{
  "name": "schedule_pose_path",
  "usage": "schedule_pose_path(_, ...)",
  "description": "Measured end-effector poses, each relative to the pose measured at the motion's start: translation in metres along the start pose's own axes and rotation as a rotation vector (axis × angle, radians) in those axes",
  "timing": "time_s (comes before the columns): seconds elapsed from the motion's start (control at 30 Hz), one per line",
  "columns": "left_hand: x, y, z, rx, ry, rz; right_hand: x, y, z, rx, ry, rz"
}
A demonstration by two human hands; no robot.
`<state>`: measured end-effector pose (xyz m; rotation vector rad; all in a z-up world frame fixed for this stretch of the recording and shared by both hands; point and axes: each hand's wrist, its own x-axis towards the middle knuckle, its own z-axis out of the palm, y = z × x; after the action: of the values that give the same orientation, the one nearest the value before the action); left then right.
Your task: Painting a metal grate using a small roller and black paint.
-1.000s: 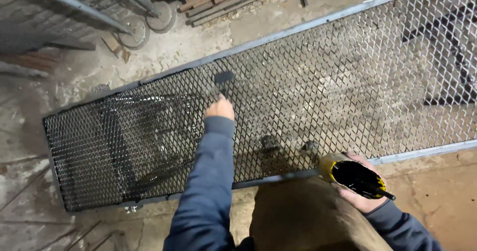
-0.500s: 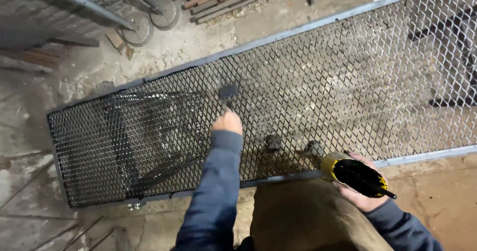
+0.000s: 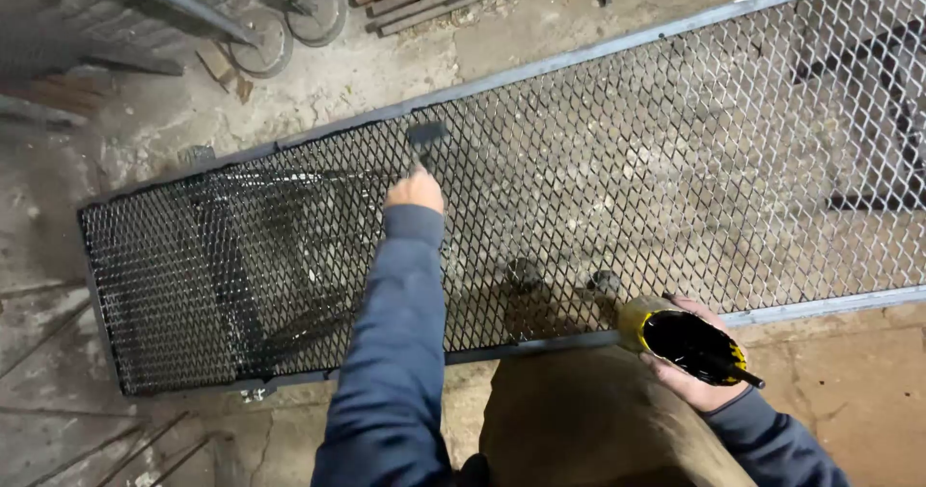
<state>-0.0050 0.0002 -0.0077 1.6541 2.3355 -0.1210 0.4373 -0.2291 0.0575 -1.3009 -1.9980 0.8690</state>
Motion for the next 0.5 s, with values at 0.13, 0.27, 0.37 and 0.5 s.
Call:
schedule_pose_path(0.13, 0.024, -0.013, 0.006, -0.029, 0.066, 0.0, -0.001, 0.004, 0.005, -0.01, 0.0, 0.026)
schedule_pose_path(0.27, -0.017, -0.014, 0.004, -0.014, -0.106, -0.037, 0.002, 0.011, 0.011, 0.03, 0.002, -0.069)
schedule_pose_path(0.37, -0.03, -0.003, -0.008, -0.072, -0.13, -0.106, 0.0, 0.006, 0.013, 0.046, 0.025, 0.004)
schedule_pose_path(0.5, 0.031, -0.017, 0.024, -0.056, 0.085, -0.006, 0.0, 0.0, 0.012, 0.164, 0.012, 0.184)
